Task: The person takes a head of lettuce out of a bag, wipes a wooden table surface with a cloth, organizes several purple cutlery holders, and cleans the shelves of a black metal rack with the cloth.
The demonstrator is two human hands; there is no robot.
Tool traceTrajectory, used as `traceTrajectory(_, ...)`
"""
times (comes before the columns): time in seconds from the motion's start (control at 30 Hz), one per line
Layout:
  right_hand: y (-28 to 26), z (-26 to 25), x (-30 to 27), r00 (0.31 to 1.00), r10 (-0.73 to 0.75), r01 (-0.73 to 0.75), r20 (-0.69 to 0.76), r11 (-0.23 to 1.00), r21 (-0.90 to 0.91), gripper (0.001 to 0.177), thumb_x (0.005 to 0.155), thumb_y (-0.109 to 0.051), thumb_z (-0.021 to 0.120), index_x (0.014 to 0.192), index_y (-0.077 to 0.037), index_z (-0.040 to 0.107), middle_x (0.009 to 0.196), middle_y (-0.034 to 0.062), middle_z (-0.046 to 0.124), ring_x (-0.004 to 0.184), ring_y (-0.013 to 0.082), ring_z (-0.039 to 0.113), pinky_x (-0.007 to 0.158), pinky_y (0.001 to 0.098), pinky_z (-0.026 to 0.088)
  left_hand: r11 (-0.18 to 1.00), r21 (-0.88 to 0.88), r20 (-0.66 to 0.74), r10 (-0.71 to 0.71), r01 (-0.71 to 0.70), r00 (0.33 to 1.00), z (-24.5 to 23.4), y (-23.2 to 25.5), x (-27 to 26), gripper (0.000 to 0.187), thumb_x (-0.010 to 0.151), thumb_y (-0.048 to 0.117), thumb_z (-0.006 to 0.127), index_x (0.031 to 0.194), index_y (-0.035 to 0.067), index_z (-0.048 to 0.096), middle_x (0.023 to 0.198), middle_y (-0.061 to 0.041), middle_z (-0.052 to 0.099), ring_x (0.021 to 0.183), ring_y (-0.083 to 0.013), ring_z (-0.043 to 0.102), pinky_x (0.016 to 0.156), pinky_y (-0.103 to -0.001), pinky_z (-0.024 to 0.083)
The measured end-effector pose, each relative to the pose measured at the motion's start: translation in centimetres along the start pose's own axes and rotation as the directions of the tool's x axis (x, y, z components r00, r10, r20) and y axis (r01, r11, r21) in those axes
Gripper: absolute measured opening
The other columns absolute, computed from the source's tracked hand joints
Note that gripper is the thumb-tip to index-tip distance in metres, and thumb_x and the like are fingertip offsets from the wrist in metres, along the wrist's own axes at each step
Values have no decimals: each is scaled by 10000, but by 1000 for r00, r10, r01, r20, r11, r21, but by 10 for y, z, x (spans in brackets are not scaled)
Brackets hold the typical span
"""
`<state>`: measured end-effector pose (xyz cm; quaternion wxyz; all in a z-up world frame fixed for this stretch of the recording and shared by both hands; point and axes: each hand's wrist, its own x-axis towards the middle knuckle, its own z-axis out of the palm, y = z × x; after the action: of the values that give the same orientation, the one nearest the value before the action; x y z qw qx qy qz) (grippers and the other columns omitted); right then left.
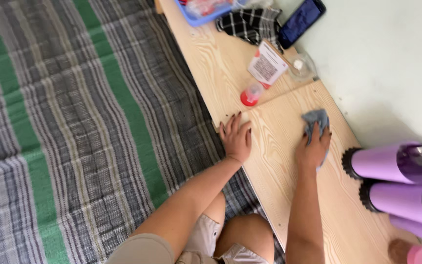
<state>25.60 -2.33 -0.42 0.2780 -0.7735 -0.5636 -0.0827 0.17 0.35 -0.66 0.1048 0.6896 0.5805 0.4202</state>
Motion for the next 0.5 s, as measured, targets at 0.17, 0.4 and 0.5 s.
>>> traceTrajectory(0.17, 6, 27, 48, 983, 163, -166, -79, 986, -28, 544, 925, -65, 682, 1457, -78, 572, 1512, 298, 461, 1380, 491, 424, 1137, 512, 353, 1000, -7, 16, 8, -8, 1000, 0, -1, 1, 301, 950, 171, 628, 1249, 172, 662, 1557, -136, 477, 1462, -337, 403, 1234, -646, 121)
traceTrajectory(0.4, -89, -30, -26, 895, -374, 286, 243, 900, 330, 583, 821, 46, 647, 1359, -178, 650, 1476, 176, 566, 1310, 402, 565, 1099, 454, 468, 1000, -1, 0, 26, -26, 1000, 0, -2, 0, 295, 978, 166, 603, 1267, 169, 661, 1565, -128, 490, 1476, -337, 402, 1232, -644, 133)
traceTrajectory(0.5, -68, -36, 8, 930, -300, 210, 214, 908, 362, 626, 845, 56, 632, 1436, -147, 608, 1499, 205, 539, 1335, 426, 529, 1133, 464, 448, 1000, -7, 17, 24, -24, 1000, -1, -3, 0, 296, 984, 171, 592, 1274, 175, 649, 1566, -129, 486, 1471, -342, 401, 1222, -648, 126)
